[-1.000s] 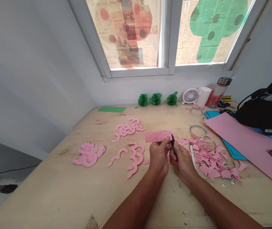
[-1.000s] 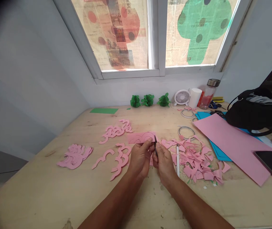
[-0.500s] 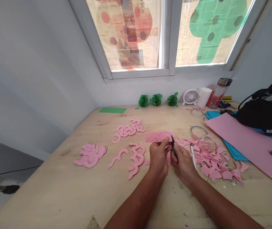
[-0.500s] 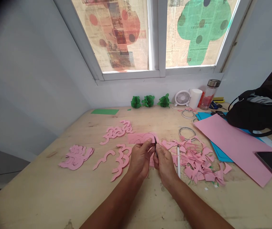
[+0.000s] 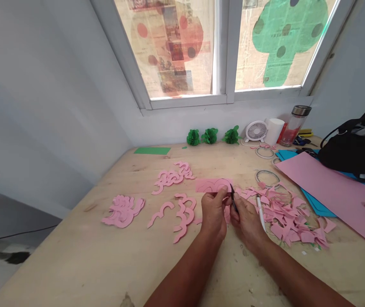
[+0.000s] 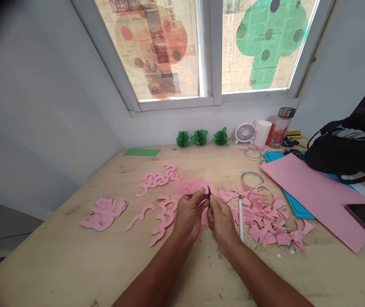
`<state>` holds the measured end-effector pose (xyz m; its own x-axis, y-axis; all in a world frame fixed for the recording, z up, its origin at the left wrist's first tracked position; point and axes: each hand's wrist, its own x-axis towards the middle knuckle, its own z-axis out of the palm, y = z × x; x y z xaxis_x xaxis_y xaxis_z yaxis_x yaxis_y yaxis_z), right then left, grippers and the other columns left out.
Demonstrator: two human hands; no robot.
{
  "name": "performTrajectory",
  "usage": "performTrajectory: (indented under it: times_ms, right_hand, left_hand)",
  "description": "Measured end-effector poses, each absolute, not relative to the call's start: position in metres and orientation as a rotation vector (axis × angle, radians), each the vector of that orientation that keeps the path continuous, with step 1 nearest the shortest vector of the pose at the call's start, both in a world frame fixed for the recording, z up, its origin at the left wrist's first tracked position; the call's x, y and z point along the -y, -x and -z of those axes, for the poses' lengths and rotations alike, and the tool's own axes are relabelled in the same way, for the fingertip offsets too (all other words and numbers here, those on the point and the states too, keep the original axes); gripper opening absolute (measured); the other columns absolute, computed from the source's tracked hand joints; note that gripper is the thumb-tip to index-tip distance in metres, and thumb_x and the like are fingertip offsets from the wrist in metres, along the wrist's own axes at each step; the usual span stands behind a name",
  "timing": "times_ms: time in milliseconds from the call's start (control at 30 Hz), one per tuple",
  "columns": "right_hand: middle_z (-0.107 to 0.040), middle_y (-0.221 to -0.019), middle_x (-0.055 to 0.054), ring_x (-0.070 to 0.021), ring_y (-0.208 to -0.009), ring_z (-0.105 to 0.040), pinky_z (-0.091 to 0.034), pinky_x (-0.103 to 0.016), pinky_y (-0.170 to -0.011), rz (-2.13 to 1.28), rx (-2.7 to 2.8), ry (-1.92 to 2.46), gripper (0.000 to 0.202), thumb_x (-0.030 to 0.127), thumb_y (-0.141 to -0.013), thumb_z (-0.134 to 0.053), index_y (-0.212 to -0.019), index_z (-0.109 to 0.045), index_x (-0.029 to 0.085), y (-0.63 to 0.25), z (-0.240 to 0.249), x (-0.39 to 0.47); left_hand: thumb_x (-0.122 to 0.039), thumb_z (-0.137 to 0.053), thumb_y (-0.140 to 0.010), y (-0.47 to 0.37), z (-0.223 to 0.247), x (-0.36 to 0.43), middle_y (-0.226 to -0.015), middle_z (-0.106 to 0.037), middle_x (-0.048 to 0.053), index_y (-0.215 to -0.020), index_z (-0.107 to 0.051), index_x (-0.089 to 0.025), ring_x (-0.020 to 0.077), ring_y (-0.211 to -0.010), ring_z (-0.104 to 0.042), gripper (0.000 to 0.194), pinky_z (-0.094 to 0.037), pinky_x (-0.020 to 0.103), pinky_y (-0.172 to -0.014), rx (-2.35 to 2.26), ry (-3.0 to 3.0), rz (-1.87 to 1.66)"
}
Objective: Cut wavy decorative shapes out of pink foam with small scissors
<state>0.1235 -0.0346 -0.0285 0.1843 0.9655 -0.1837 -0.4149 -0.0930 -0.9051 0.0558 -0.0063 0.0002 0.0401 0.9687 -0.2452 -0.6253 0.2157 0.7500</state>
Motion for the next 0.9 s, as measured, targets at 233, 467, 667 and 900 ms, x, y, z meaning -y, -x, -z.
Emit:
performTrajectory:
  times_ms: [233,467,667,900]
  right_hand:
    - [-0.029,-0.039,0.010,-0.0046,-0.034,-0.019,-0.014,-0.018,-0.033,-1.323,0.705,1.081,0.039,0.055,-0.075,-0.052,-0.064,-0.049,0.017,-0.1229,0.0296,0.0350]
    - [-0.029,-0.042,0.009,-0.0049,-0.036,-0.019,-0.014,-0.018,-0.034,-1.323,0.714,1.069,0.039,0.055,-0.074,-0.053,-0.068,-0.053,0.016,-0.1235,0.0274,0.0365]
    - [-0.030,-0.041,0.009,-0.0049,-0.036,-0.019,-0.013,-0.018,-0.035,-1.319,0.707,1.074,0.038,0.053,-0.077,-0.051,-0.068,-0.052,0.016,-0.1229,0.0275,0.0368]
    - [-0.029,-0.041,0.010,-0.0046,-0.036,-0.018,-0.013,-0.018,-0.035,-1.329,0.709,1.062,0.036,0.051,-0.078,-0.051,-0.070,-0.052,0.016,-0.1233,0.0287,0.0364]
  left_hand:
    - [-0.029,-0.070,-0.058,-0.0536,0.0003,0.0051,-0.048,-0.049,-0.001,-0.053,-0.055,-0.011,0.0082,-0.048,-0.047,0.024,-0.038,0.021,-0.050,-0.887,-0.596,-1.288]
    - [-0.029,-0.066,-0.062,-0.0499,-0.0017,0.0050,-0.044,-0.039,-0.004,-0.047,-0.048,-0.012,0.0060,-0.044,-0.038,0.029,-0.035,0.021,-0.050,-0.869,-0.724,-1.249]
    - [-0.030,-0.065,-0.062,-0.0497,-0.0011,0.0052,-0.045,-0.038,-0.004,-0.047,-0.047,-0.013,0.0063,-0.045,-0.037,0.029,-0.035,0.022,-0.051,-0.881,-0.742,-1.240]
    - [-0.029,-0.064,-0.065,-0.0498,-0.0001,0.0054,-0.046,-0.038,-0.004,-0.048,-0.045,-0.013,0.0062,-0.046,-0.037,0.030,-0.035,0.022,-0.051,-0.861,-0.751,-1.252]
